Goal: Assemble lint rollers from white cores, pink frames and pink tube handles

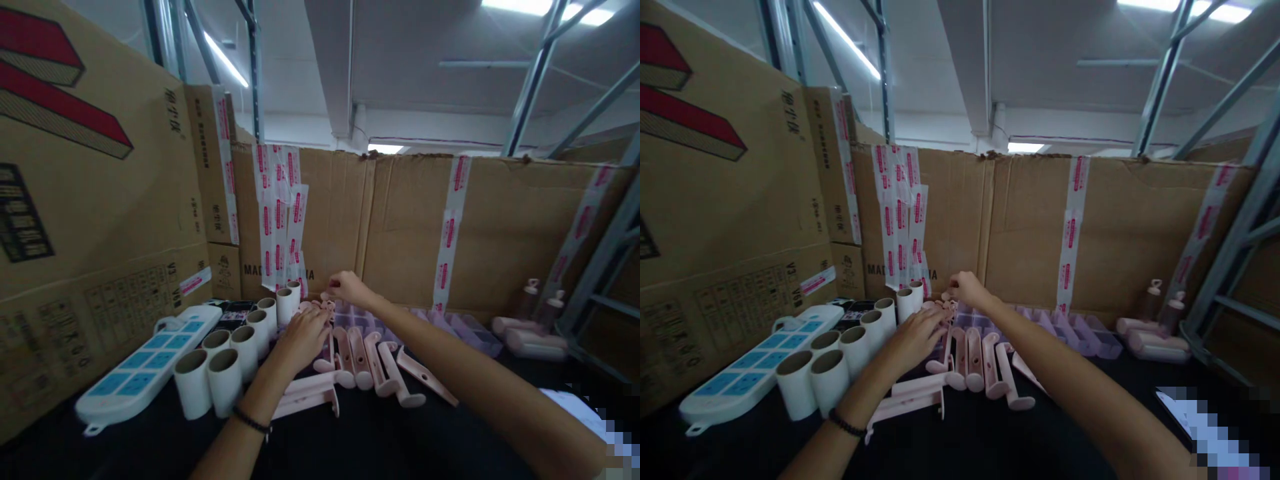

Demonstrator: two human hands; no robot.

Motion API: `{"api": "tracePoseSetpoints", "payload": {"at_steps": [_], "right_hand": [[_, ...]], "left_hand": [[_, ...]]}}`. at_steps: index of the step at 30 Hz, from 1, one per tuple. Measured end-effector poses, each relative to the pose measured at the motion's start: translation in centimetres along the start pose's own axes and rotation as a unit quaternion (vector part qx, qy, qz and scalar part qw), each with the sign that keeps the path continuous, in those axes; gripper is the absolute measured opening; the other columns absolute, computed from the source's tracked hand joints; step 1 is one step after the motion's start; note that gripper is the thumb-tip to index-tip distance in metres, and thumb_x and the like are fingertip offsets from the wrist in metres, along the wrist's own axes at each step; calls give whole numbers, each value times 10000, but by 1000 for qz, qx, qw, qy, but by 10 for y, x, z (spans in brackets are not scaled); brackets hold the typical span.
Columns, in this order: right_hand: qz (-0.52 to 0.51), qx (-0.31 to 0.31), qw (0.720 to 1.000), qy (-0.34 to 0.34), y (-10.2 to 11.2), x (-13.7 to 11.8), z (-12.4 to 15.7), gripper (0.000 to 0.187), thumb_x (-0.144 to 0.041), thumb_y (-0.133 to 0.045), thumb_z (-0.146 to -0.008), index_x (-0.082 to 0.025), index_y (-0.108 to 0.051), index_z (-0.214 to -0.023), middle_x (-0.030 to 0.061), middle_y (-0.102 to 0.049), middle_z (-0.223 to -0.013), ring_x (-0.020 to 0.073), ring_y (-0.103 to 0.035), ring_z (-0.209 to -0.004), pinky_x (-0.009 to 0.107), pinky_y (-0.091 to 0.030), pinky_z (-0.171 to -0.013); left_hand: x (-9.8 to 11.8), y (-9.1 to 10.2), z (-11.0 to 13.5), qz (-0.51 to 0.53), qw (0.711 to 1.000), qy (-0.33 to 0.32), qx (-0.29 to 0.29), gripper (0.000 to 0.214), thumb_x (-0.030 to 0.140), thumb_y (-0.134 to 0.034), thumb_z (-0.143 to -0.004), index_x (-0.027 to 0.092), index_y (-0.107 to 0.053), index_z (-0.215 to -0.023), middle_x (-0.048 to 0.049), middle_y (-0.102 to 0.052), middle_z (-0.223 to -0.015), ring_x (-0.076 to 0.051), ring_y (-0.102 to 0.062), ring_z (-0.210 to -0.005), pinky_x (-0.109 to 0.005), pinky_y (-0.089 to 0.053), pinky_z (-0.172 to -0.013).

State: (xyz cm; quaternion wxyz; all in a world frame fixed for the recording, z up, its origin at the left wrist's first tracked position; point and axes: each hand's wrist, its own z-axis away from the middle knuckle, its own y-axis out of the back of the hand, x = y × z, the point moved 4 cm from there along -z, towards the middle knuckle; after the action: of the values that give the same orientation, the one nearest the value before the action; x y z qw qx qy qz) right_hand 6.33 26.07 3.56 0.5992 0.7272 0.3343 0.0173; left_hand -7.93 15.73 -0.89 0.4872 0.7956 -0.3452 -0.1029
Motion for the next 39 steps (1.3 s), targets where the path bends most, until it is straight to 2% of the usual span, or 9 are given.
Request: {"api": "tracePoseSetpoints", "payload": {"at_steps": [7,10,13,16,20,25,28,31,39], "right_hand": [[-14,-20,1000,8,-31,-3,-17,306,-365,-642,-971,-167,-654,-1204,73,-657,-1238,234,-670,-1026,401,-591,-856],[-15,15,1000,-2,-16,9,-10,304,-364,-634,-978,-169,-646,-1211,78,-658,-1231,227,-670,-1026,410,-589,-868],[-12,67,997,-21,24,33,9,302,-367,-624,-984,-170,-643,-1212,82,-659,-1226,224,-669,-1033,421,-584,-883],[1,120,991,-60,78,71,48,308,-373,-623,-985,-165,-639,-1212,83,-664,-1209,220,-673,-1021,422,-584,-878],[36,179,972,-148,144,133,129,310,-371,-622,-987,-160,-634,-1213,83,-670,-1182,206,-680,-986,409,-592,-850],[100,235,920,-297,192,204,249,302,-374,-621,-986,-167,-645,-1204,78,-663,-1209,221,-672,-1013,412,-587,-868],[128,243,882,-383,201,238,311,314,-369,-636,-976,-163,-641,-1214,79,-657,-1222,233,-669,-1034,417,-587,-870],[137,230,852,-449,199,268,352,304,-349,-657,-964,-185,-642,-1219,80,-651,-1242,234,-663,-1063,408,-581,-877],[89,240,855,-450,181,315,366,324,-366,-636,-977,-175,-631,-1238,84,-649,-1244,233,-667,-1047,421,-587,-879]], "left_hand": [[15,-2,-1,-17,1000,-23,-13,184,190,-530,-988,139,-679,-1082,-162,-687,-1227,-314,-609,-1216,-480,-466,-1057],[16,0,-4,-15,999,-26,-11,155,189,-536,-988,139,-675,-1035,-176,-655,-1295,-318,-590,-1248,-478,-451,-1071],[19,3,-7,-8,999,-38,-8,131,179,-539,-984,140,-662,-1001,-170,-668,-1245,-315,-598,-1216,-468,-450,-1056],[26,5,-11,-2,999,-51,-12,151,174,-518,-986,144,-640,-902,-154,-691,-1068,-315,-634,-1074,-470,-469,-973],[38,3,-12,16,997,-74,-24,208,210,-469,-1014,161,-639,-905,-112,-675,-965,-287,-637,-957,-435,-470,-875],[45,-8,-13,40,995,-84,-34,237,222,-445,-1022,166,-659,-938,-94,-673,-959,-264,-637,-949,-404,-460,-878],[43,-9,-12,49,995,-77,-34,237,224,-454,-1015,162,-677,-961,-94,-677,-960,-260,-639,-942,-392,-463,-869],[41,-8,-11,57,995,-71,-31,267,242,-444,-1019,164,-687,-939,-91,-676,-945,-255,-636,-932,-388,-462,-864],[40,-7,-11,66,995,-76,-3,281,250,-446,-1018,189,-710,-943,-77,-685,-913,-225,-646,-895,-344,-479,-845]]}}
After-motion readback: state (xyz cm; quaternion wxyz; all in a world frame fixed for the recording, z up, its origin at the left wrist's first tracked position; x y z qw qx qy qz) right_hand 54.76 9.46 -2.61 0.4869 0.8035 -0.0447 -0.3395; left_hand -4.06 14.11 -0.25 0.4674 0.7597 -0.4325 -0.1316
